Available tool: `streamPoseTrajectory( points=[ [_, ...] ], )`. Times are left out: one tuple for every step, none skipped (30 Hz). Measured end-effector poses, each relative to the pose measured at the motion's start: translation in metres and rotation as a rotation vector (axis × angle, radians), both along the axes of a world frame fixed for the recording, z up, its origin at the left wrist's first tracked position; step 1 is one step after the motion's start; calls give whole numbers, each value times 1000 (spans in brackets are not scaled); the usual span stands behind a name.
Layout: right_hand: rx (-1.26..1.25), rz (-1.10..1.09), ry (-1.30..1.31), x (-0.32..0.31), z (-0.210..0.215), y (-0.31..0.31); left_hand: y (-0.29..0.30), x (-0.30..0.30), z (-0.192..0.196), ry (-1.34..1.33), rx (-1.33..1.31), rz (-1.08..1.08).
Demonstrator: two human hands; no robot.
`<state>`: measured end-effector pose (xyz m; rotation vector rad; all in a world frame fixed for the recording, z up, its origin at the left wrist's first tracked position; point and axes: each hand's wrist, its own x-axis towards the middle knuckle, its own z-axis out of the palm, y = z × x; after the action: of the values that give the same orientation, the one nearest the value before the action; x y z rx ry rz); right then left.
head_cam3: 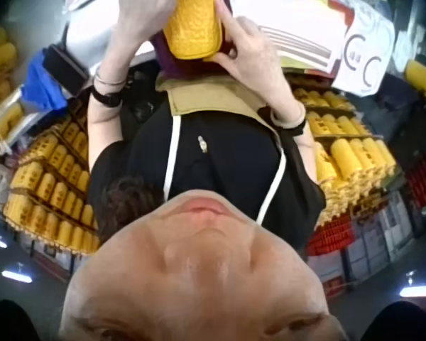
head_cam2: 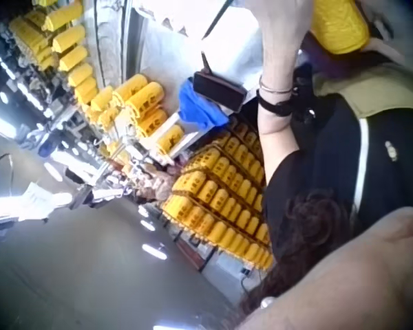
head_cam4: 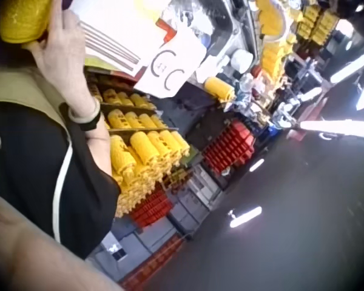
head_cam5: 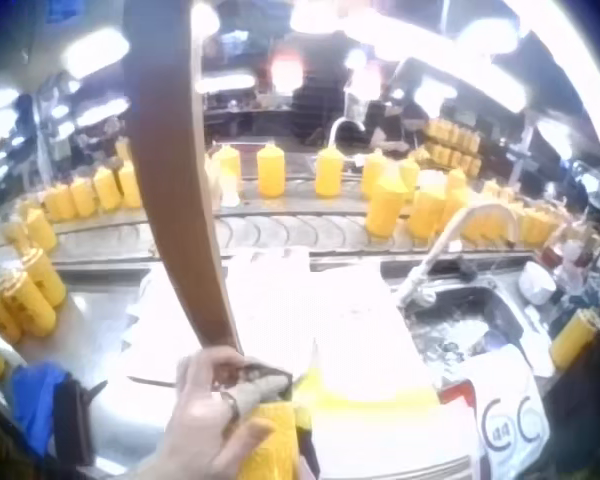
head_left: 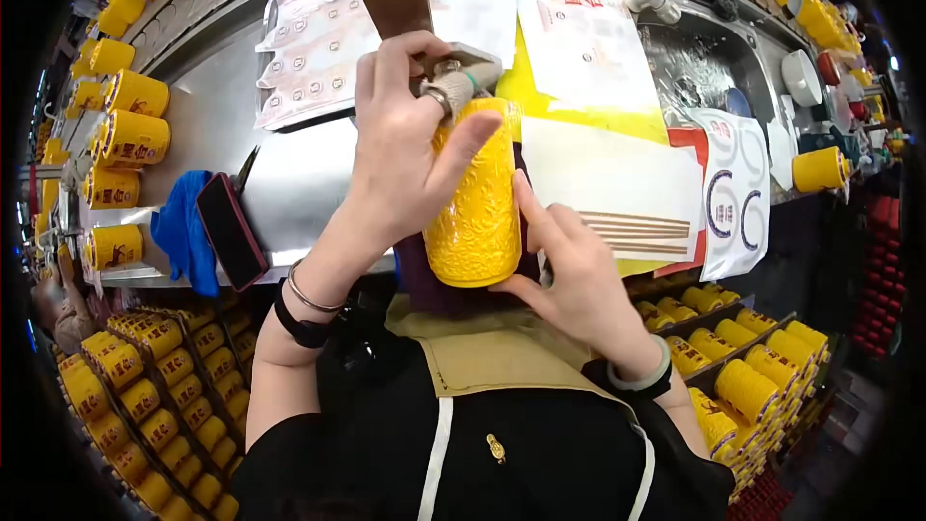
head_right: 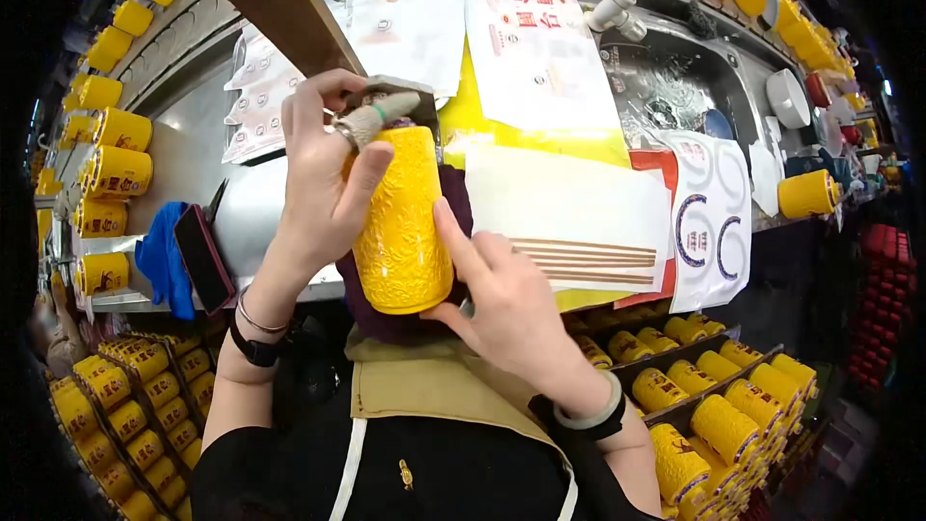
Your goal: Applying decorative labels and a horse graphic to yellow textured liquor bottles on a production line.
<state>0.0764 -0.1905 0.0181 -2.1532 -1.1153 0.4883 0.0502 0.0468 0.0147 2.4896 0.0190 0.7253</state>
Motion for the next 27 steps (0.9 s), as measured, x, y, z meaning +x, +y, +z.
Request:
streamPoseTrajectory(
  points=[
    [36, -29, 134, 11, 4, -8, -1, -11, -1, -2, -31, 15],
    [52, -152, 117, 22, -5, -20, 0, -24, -8, -2, -72, 31],
    [25, -271, 31, 31, -12, -30, -1, -36, -17, -8, -155, 33],
    [-4, -384, -60, 38, -16, -38, -4, -48, -24, -19, -241, 38],
    [-40, -427, -20, 44, -21, -44, -13, -61, -33, 2, -380, 46],
    [-75, -467, 21, 48, -26, -48, -16, -71, -40, 41, -441, 35],
    [-107, -456, -20, 50, -34, -47, -22, -79, -46, 27, -525, -2],
    [-166, -464, -31, 51, -40, -46, -28, -86, -51, 12, -608, -39],
    [-225, -470, -42, 51, -44, -44, -35, -93, -52, 70, -579, -13],
    [-279, -473, -53, 51, -46, -40, -39, -102, -60, 75, -638, -23],
    [-325, -478, -107, 50, -46, -39, -42, -109, -65, 90, -552, -27],
    [-328, -480, -122, 50, -48, -40, -44, -115, -67, 107, -467, -30],
    [-316, -470, -123, 51, -50, -41, -48, -120, -64, 123, -453, -22],
    [-305, -462, -123, 53, -51, -43, -52, -121, -61, 140, -440, -14],
    [-274, -473, -118, 54, -55, -44, -56, -122, -61, 121, -459, 7],
    [-273, -468, -109, 55, -54, -45, -59, -122, -61, 105, -447, 25],
    [-271, -464, -101, 55, -53, -45, -61, -121, -60, 88, -435, 41],
    [-270, -462, -93, 55, -51, -44, -63, -120, -60, 72, -422, 56],
    [-283, -480, -71, 54, -46, -42, -67, -118, -59, 51, -411, 76],
    [-289, -468, -95, 53, -48, -41, -70, -116, -58, 30, -404, 89],
    [-296, -457, -119, 54, -52, -42, -72, -113, -58, 9, -396, 102],
    [-307, -448, -142, 55, -54, -43, -75, -111, -57, -10, -392, 113],
    [-304, -458, -105, 57, -54, -42, -76, -109, -54, -14, -379, 138],
    [-311, -465, -82, 56, -51, -41, -78, -108, -59, -25, -458, 139],
    [-312, -471, -58, 55, -47, -38, -79, -108, -58, -23, -437, 146],
    [-314, -477, -35, 55, -45, -37, -79, -108, -57, -21, -417, 153],
    [-320, -472, -69, 53, -47, -40, -81, -108, -57, -15, -413, 163]
  ],
)
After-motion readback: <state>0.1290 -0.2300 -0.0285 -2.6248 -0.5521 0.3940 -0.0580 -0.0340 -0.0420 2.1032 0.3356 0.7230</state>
